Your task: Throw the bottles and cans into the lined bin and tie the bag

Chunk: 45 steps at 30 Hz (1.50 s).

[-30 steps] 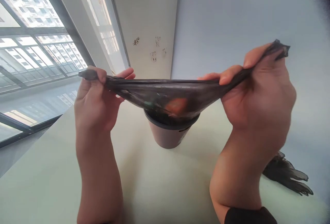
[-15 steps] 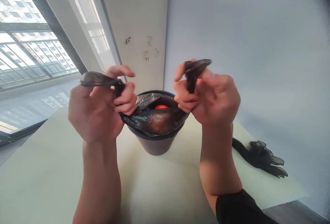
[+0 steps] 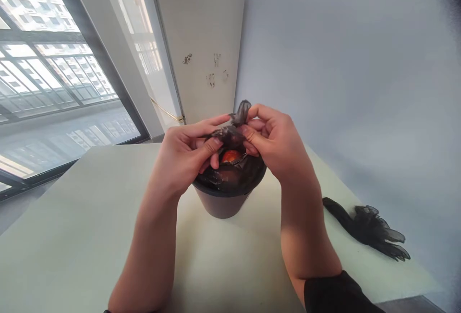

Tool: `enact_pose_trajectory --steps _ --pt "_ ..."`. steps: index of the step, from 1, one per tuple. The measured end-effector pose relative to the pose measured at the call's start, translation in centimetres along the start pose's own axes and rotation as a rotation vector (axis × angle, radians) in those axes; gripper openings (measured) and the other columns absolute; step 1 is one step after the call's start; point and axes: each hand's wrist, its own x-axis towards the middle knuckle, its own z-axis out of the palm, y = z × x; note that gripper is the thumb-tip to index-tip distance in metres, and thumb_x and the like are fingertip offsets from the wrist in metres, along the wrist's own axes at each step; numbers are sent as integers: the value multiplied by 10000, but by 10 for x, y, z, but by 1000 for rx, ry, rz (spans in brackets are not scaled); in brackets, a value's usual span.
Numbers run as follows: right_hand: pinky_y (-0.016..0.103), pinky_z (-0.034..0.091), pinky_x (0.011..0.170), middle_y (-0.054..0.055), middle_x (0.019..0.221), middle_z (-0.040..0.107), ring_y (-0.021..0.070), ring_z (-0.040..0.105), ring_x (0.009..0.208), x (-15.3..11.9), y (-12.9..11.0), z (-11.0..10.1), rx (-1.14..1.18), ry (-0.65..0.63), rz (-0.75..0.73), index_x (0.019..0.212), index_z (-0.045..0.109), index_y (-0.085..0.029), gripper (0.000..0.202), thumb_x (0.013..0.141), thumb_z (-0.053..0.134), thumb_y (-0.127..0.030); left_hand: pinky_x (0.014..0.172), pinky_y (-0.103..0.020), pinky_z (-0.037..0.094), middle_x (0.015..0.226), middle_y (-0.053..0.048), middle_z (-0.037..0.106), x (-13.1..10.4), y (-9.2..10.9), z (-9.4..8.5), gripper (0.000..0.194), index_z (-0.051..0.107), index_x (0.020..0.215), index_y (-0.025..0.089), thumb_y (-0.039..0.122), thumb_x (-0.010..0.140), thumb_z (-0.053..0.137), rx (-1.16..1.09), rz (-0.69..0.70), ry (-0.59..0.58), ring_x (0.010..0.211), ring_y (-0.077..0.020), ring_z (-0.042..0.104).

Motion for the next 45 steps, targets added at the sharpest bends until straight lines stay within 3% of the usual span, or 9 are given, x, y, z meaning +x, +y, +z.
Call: enact_pose_trajectory --steps 3,7,12,18,24,30,36,40,45 --pt "297 519 619 -4 734 648 164 622 678 -3 -3 7 -33 -6 -15 819 608 -213 279 870 832 -372 378 -244 354 546 -3 641 -1 2 6 156 856 892 207 358 857 873 22 -8 -63 405 -109 496" --pt "314 532 659 -3 733 661 198 655 752 -7 -6 14 -153 -4 -61 772 622 -211 168 826 778 -182 387 -231 387 499 14 604 -2 3 14 141 852 843 210 343 889 838 95 -2 23 399 -101 495" --pt "330 577 646 -44 755 661 193 664 704 -10 -15 18 -83 -42 -29 1187 628 -299 466 787 728 -82 403 -237 439 512 7 613 -2 3 18 181 847 808 201 335 921 803 100 38 126 425 -114 539" --pt "351 595 629 -28 775 662 197 673 685 -4 -13 8 -28 -211 14 1055 634 -290 273 858 823 -272 441 -256 529 578 -4 686 -5 1 17 76 873 907 212 259 871 825 82 17 194 495 -156 647" --pt "301 464 488 -34 645 555 171 585 532 1 1 4 -55 -51 31 931 571 -267 319 938 788 -501 564 -331 631 702 -20 772 -8 4 20 244 874 1097 239 303 862 857 105 43 220 616 -207 730" --pt "274 417 460 -25 830 572 106 467 518 0 2 7 -36 51 -27 1042 563 -290 241 965 757 -412 671 -350 616 865 -18 820 -9 1 20 88 881 938 291 270 871 829 349 227 271 812 -252 768" --pt "277 452 533 -1 1074 560 97 484 630 -7 -9 1 -67 47 -76 1173 580 -323 353 900 791 -250 638 -313 445 689 -2 676 -2 -5 18 213 833 814 271 198 953 689 610 320 184 665 -173 615" --pt "314 484 642 31 1042 559 135 522 745 -10 -15 -7 -311 -16 -149 964 679 -250 116 938 774 -311 652 -309 422 738 -14 663 -2 0 18 282 751 787 220 243 1021 596 643 227 128 698 -172 585" --pt "340 466 667 58 1031 555 167 511 797 -12 -16 -10 -623 -119 -203 876 772 -221 220 874 859 -423 589 -297 416 696 -6 644 -2 3 17 382 691 740 204 372 1059 565 533 73 101 673 -166 583"
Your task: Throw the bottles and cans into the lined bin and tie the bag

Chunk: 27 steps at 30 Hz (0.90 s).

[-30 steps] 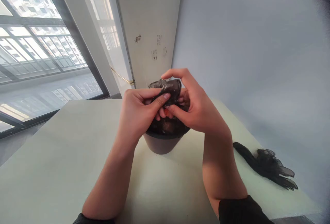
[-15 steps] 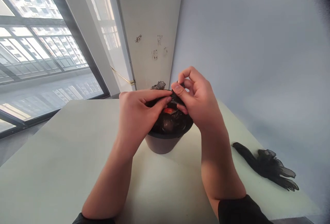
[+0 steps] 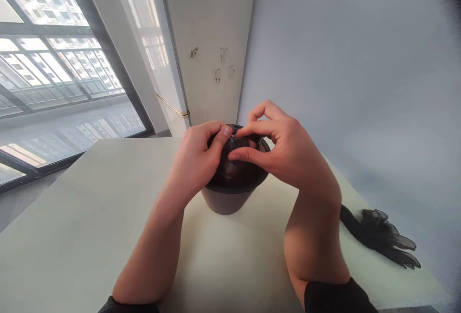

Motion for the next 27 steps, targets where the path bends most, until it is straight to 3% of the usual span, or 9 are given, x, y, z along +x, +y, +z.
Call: enact_pose_trajectory --steps 4,8,14,17,20,24,27 --pt "356 469 727 60 1028 576 174 515 810 2 -6 7 -70 18 -65 833 730 -201 178 965 740 -321 633 -295 509 725 -14 711 1 1 0 339 734 747 207 392 1018 648 -66 -14 67 719 -183 668" --pt "361 459 789 51 1010 595 179 537 847 5 -6 6 -77 71 -64 777 675 -199 236 1006 625 -227 729 -323 611 838 -26 797 3 -5 -4 179 816 863 235 379 948 751 -93 -13 277 805 -214 760" --pt "351 359 636 42 868 594 144 436 666 1 27 -15 -221 -7 215 626 590 -186 352 957 673 -270 770 -368 653 760 -19 795 13 -45 -25 73 846 885 244 273 884 778 123 -128 479 741 -232 790" --pt "348 307 602 21 734 542 134 371 606 -2 33 -23 -262 -63 333 594 567 -196 402 956 694 -318 808 -390 652 686 -8 770 15 -53 -33 84 848 869 246 250 882 765 221 -176 453 725 -238 784" --pt "336 307 602 -1 631 466 136 371 596 -1 21 -17 -176 -23 365 623 577 -206 412 991 661 -370 816 -378 646 745 -7 790 10 -38 -32 82 854 920 259 290 883 788 209 -116 327 750 -232 785" --pt "315 407 660 28 740 602 160 525 710 6 -1 3 108 49 200 763 674 -196 375 1043 598 -434 798 -351 630 846 3 816 0 -10 -18 244 862 1021 293 288 780 897 148 10 68 810 -231 782" --pt "307 449 693 50 876 667 175 575 803 8 -6 11 237 13 93 855 717 -199 355 1041 613 -483 776 -341 623 834 22 811 -3 -2 -8 126 860 952 300 265 831 854 132 70 88 794 -215 774"
